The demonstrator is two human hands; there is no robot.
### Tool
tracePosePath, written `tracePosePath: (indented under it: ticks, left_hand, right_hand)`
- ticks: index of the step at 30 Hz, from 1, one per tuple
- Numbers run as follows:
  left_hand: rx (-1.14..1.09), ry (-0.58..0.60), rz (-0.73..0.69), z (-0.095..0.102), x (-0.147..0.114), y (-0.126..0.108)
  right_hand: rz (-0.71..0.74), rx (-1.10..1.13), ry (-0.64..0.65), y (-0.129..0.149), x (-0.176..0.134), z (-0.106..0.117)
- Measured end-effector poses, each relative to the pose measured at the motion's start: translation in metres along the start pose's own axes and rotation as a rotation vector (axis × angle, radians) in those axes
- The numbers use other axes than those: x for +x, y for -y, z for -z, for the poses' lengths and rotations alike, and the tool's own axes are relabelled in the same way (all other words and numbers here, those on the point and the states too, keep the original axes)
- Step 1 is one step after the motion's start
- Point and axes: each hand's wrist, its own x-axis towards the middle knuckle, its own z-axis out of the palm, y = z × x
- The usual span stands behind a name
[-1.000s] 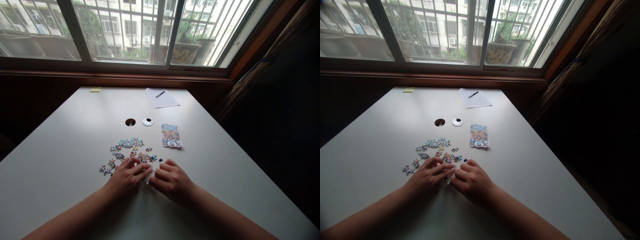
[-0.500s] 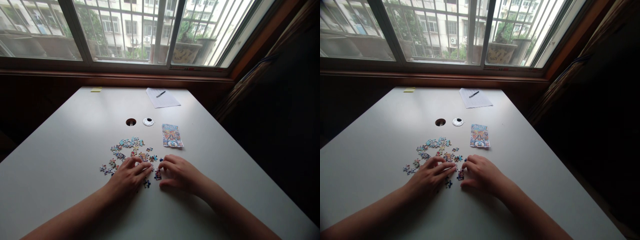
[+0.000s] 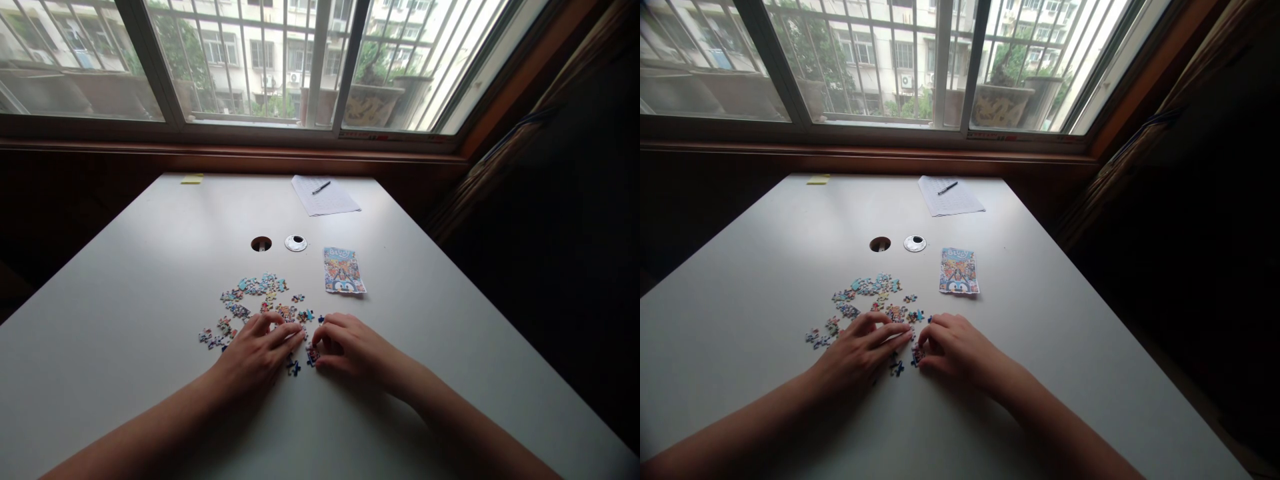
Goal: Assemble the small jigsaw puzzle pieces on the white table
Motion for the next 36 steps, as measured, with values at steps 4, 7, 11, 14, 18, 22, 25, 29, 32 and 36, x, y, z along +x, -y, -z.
tracePosePath:
  ticks: [4, 7, 11, 14, 18, 22, 25, 29, 32, 36]
  left_hand:
    - [-0.001, 0.009, 0.006, -0.0006, -0.0005, 0.0]
    - [-0.007, 0.006, 0.003, -0.0011, -0.0005, 0.0004]
    - [-0.001, 0.005, -0.004, -0.0021, -0.0005, 0.0015]
    - [-0.011, 0.014, -0.006, -0.0029, -0.0012, 0.0018]
    - [-0.032, 0.001, -0.005, -0.0028, -0.0015, 0.001]
    - [-0.03, -0.008, -0.003, -0.002, -0.0009, 0.0009]
    - [-0.023, -0.007, -0.004, -0.0015, -0.0007, 0.0009]
    - [-0.018, -0.011, -0.011, -0.0005, -0.0004, 0.0001]
    - [-0.023, -0.006, -0.008, 0.0002, 0.0003, 0.0]
    - [-0.032, -0.013, -0.014, 0.0011, 0.0011, 0.0012]
  right_hand:
    - [0.01, 0.016, -0.016, 0.0005, 0.0003, -0.0033]
    - [0.022, 0.014, -0.04, 0.0013, 0.0008, -0.0053]
    - [0.027, -0.003, -0.066, 0.0021, 0.0018, -0.008]
    - [0.029, -0.007, -0.078, 0.002, 0.0028, -0.0093]
    - [0.03, -0.008, -0.083, 0.0024, 0.0036, -0.0085]
    - [0.023, -0.006, -0.075, 0.0028, 0.0035, -0.0069]
    - [0.019, 0.002, -0.064, 0.0019, 0.0029, -0.0065]
    - [0.019, 0.005, -0.053, 0.0001, 0.0018, -0.0048]
    - [0.012, 0.006, -0.048, -0.0006, 0.0013, -0.0025]
    - [0.009, 0.004, -0.048, 0.0003, 0.0017, -0.0002]
